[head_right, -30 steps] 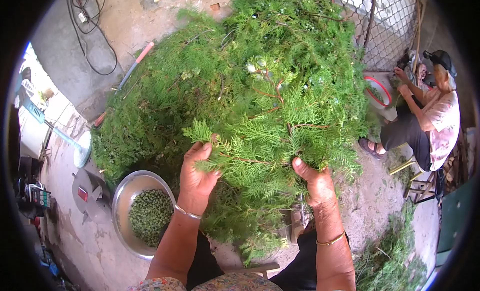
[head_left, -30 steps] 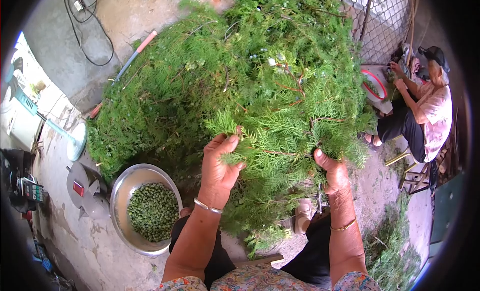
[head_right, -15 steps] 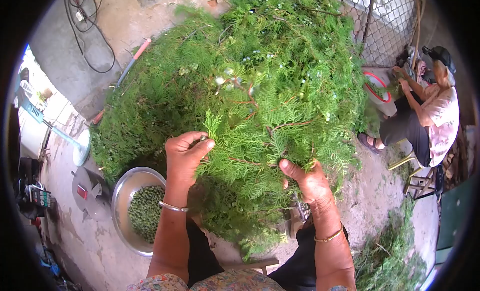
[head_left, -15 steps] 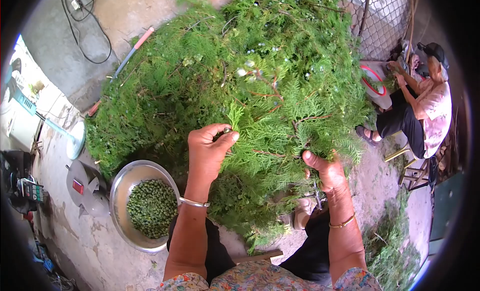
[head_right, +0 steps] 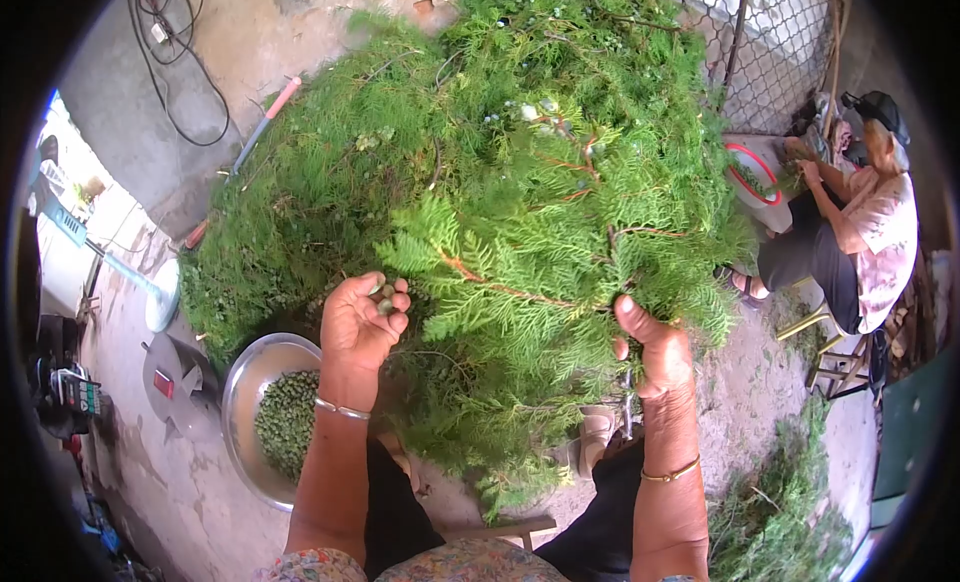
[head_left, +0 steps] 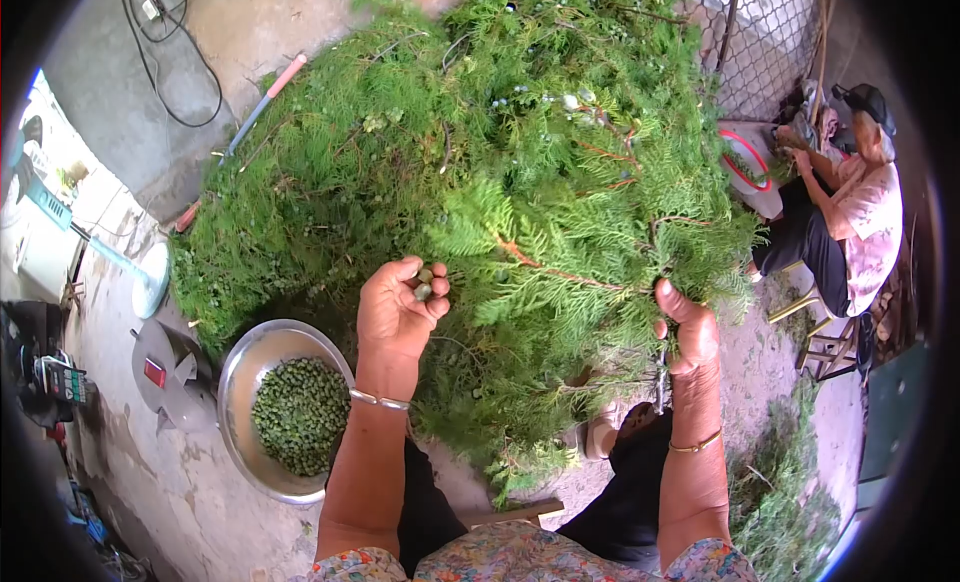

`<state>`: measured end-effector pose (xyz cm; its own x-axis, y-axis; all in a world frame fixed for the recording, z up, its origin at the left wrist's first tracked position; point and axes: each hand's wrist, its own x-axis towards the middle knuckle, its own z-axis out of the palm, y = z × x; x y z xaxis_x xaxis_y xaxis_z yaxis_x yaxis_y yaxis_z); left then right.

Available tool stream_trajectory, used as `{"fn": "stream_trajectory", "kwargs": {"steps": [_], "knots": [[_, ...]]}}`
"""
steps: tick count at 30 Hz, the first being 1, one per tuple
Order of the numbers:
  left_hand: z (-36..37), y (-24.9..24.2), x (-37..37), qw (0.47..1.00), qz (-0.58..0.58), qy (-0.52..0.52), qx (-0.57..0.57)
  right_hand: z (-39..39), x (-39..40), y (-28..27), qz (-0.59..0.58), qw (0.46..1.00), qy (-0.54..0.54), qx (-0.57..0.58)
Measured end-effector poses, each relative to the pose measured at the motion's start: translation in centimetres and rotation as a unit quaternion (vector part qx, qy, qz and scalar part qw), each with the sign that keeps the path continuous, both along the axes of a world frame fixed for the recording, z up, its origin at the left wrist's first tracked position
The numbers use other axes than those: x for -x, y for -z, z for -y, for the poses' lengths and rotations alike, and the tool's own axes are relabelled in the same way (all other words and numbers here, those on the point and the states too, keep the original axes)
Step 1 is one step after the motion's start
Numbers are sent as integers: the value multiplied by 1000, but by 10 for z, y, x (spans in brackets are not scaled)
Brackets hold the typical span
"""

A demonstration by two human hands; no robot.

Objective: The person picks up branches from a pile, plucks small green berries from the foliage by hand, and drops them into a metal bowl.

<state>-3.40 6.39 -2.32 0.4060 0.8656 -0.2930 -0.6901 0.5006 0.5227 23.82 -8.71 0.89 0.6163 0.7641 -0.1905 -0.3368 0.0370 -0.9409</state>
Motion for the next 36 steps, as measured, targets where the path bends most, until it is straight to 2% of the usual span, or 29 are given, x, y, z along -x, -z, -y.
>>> {"fn": "stream_trajectory", "kwargs": {"steps": [2,4,6,8,10,12,14,16,17,21,26,28,34,36], "knots": [[1,5,-7,1000,-11,-1,9,1,-3,-1,10,1000,12,-10],[2,13,-9,997,11,71,12,1,-4,-2,18,999,23,-22],[4,14,-15,997,16,80,2,2,-6,-1,10,999,33,-31],[10,6,-20,994,40,94,-41,1,-6,1,-3,998,33,-45],[16,-3,-24,996,27,79,-28,2,-4,-2,-10,999,27,-36],[18,-4,-25,994,-16,66,-84,5,-6,-1,-16,999,-14,-40],[16,-8,-24,996,-28,51,-63,5,-2,-4,5,999,-38,-23],[12,-10,-16,996,-22,-58,-69,4,-2,-2,16,998,-62,-24],[5,-4,-8,994,4,-40,-102,4,-1,-1,25,996,-88,-23],[1,-12,0,991,-9,-71,-115,3,5,-3,80,987,-142,-11],[8,-13,-8,986,-50,-8,-160,2,17,-8,120,980,-156,3],[8,-15,-9,979,-77,-27,-185,2,14,-4,147,964,-219,25],[6,-24,-11,977,-87,-129,-149,5,18,4,171,947,-265,63],[2,-19,-10,977,-94,-126,-141,4,20,0,267,904,-317,109]]}}
